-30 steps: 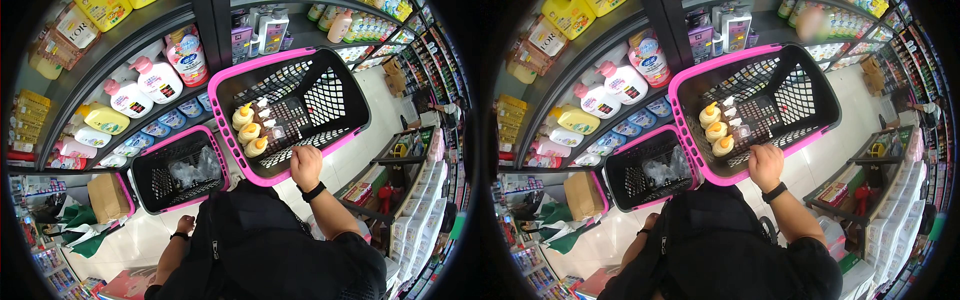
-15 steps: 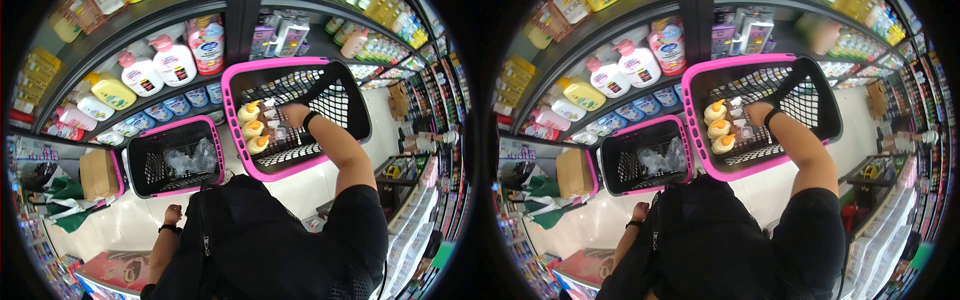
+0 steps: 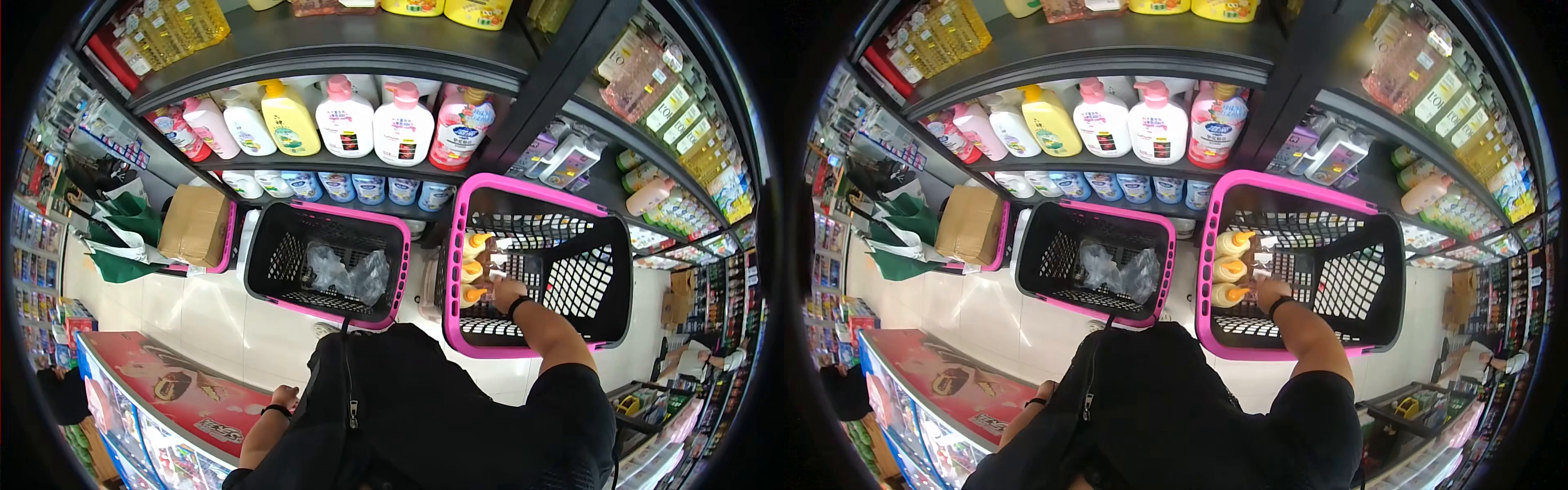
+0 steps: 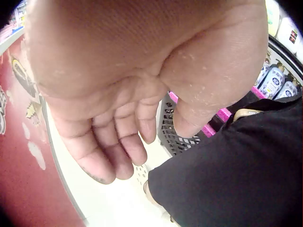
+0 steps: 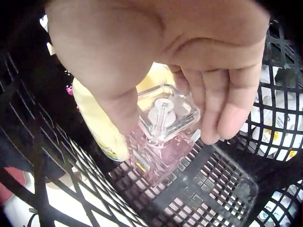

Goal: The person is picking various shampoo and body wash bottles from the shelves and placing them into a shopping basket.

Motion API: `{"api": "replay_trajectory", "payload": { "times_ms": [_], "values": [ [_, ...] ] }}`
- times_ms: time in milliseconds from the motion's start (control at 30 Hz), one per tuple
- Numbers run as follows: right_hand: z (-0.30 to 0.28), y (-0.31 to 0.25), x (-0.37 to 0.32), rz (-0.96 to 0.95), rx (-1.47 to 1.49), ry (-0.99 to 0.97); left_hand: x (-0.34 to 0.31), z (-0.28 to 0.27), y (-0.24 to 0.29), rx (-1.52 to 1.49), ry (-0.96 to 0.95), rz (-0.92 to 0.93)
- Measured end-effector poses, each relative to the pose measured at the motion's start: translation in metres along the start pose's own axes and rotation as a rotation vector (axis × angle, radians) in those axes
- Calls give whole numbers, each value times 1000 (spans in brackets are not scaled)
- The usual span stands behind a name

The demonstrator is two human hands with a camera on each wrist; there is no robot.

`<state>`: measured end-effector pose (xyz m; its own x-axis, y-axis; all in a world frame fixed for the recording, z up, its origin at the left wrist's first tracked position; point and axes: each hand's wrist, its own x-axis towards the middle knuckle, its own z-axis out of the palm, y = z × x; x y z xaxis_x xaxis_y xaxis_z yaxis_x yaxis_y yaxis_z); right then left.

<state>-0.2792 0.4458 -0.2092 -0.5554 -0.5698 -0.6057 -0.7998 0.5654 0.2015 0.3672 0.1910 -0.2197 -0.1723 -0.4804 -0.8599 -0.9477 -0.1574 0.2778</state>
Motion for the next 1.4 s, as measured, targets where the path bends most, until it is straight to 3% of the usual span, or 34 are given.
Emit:
{"api": "replay_trajectory", "payload": {
  "times_ms": [133,200,233,300,367,467,600,700,733,833,967,1033,1100,1167,1233,1300,1400],
  "values": [
    [-5,-7,-8,-102,-8,-26,19,12,14,-223,81,8],
    [-1,-6,-6,-104,-5,-59,33,11,30,-180,72,-9],
    [5,-5,-4,-101,-12,-59,61,18,13,-247,83,31],
    [6,-2,3,-101,-35,-46,99,31,1,-318,257,100],
    [-6,0,-1,-123,7,-54,132,25,-5,-167,354,165],
    [-63,15,-28,-130,-18,-100,121,-5,43,-131,396,261],
    [-167,46,-96,-327,-61,59,75,-51,141,-140,451,467],
    [-261,46,-172,-364,50,275,51,-70,221,-136,451,838],
    [-288,40,-199,-383,86,385,28,-76,256,-115,424,871],
    [-353,17,-262,-466,149,742,-16,-80,342,-182,223,1142],
    [-407,-33,-298,-563,168,935,-113,-102,423,-30,10,1560],
    [-426,-65,-299,-623,181,960,-139,-112,435,39,171,1830],
    [-438,-100,-285,-761,223,1044,-144,-125,432,37,200,1900],
    [-451,-138,-275,-807,238,991,-131,-139,417,16,208,1838],
    [-464,-177,-262,-854,202,932,-122,-168,398,-39,-62,1682],
    [-477,-217,-248,-843,187,878,-109,-194,375,25,-38,1566],
    [-500,-269,-230,-807,190,803,-77,-227,345,-165,-80,1566]
  ]
}}
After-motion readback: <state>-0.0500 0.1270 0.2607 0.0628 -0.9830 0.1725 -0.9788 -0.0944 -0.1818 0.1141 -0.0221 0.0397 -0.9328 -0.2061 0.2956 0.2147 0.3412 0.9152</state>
